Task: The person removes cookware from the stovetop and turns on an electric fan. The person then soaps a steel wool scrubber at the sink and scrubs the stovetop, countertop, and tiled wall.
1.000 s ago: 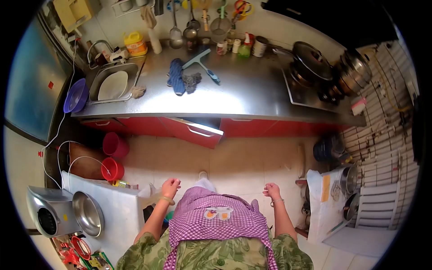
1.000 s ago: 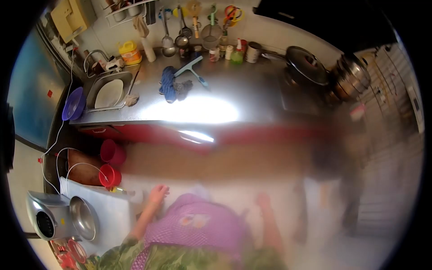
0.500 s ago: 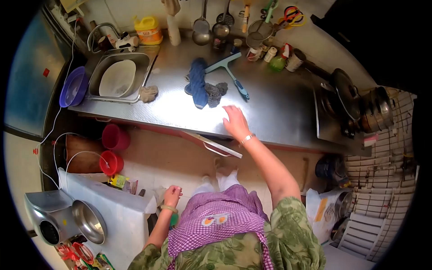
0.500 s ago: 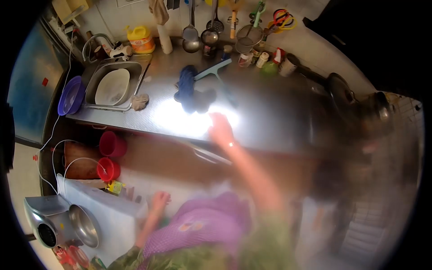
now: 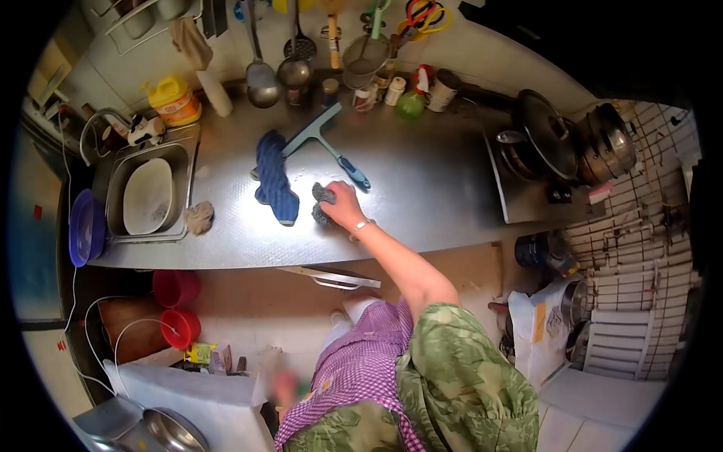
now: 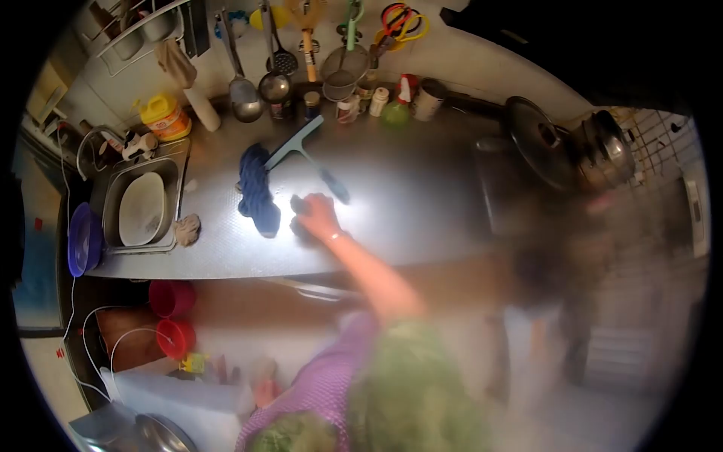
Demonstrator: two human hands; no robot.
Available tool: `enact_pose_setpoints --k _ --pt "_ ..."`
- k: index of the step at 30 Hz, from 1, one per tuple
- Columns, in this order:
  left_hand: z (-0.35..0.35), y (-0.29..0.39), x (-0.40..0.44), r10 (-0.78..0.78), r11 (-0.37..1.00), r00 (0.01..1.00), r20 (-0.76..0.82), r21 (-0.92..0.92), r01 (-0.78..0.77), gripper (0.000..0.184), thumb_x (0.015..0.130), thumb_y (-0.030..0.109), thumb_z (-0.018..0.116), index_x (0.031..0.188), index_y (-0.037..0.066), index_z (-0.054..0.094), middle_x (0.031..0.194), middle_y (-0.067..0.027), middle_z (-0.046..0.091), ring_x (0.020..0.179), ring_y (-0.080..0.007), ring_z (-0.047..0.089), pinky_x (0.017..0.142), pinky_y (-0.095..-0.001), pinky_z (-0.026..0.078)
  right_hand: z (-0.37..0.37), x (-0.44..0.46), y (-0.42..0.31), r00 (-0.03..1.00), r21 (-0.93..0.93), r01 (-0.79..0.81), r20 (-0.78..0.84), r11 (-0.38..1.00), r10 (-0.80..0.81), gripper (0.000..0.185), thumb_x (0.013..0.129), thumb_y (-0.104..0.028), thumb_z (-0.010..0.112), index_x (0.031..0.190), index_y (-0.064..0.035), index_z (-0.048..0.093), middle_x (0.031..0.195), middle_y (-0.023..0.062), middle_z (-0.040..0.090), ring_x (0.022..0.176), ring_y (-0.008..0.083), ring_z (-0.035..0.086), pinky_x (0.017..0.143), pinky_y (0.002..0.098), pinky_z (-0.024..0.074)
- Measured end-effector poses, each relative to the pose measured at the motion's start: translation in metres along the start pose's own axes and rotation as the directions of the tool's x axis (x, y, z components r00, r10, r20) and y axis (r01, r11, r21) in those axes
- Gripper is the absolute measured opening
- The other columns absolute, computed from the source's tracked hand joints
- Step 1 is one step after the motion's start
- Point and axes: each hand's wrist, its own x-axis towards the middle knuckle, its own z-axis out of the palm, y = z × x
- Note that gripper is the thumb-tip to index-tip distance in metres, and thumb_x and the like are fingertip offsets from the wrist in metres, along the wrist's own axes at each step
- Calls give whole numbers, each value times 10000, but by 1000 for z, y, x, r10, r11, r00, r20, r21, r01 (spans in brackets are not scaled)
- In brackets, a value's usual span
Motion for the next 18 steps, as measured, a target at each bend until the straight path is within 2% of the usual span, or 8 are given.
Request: enact_pose_setpoints --k 1,4,5,7,8,13,17,18 --pt "0 6 4 98 978 994 -56 191 -86 347 1009 409 406 1064 126 599 994 -42 596 918 -234 550 832 -438 447 -21 -14 5 987 142 -146 86 979 135 298 776 -190 708 1020 -35 634 1049 140 617 979 279 600 850 374 485" --pt "-4 33 22 458 657 885 -86 703 -272 307 1006 343 445 972 105 636 925 -28 615 843 -226 573 767 -443 471 -81 -78 38 810 732 -564 402 381 427 376 875 -120 644 1221 -30 527 1110 93 604 1008 183 602 837 321 511" --pt "-16 70 25 406 797 907 -109 527 -294 285 1001 312 466 939 92 636 892 -25 615 808 -213 571 744 -424 477 -111 -105 35 799 810 -544 421 219 429 425 894 -92 622 1290 -30 479 1127 82 597 1019 164 596 852 316 514" --pt "-41 170 24 282 957 955 -95 103 -272 252 990 250 509 874 65 634 826 -19 614 737 -188 566 698 -388 489 -160 -157 60 704 774 -590 355 228 615 510 886 -85 625 1348 -19 419 1138 83 592 1024 175 596 887 343 521" --pt "-37 199 32 -80 870 997 10 -487 75 195 978 192 553 870 43 618 767 -11 602 675 -129 544 618 -304 478 -182 -181 71 705 783 -561 281 269 652 510 878 -73 628 1344 -11 429 1130 83 594 1018 175 599 889 343 524" --pt "-8 218 70 18 879 999 45 -476 6 147 957 133 594 858 25 602 739 -15 607 642 -89 537 566 -250 467 -290 -268 138 698 732 -378 -177 567 694 468 850 -18 631 1295 8 491 1104 80 605 966 162 619 866 314 537" --pt "14 230 59 88 945 993 78 -322 -59 239 945 261 590 954 30 649 765 -67 647 617 -146 602 556 -313 531 -357 -275 155 772 -68 -436 -540 898 334 560 730 -92 696 1243 12 497 1087 100 592 1021 231 597 890 355 499" --pt "20 230 55 87 944 991 103 -326 -49 245 941 260 595 954 21 650 767 -76 652 620 -155 614 562 -317 540 -370 -264 143 748 -45 -417 -584 908 315 607 660 -115 697 1219 8 499 1110 141 569 1077 305 562 929 385 464"
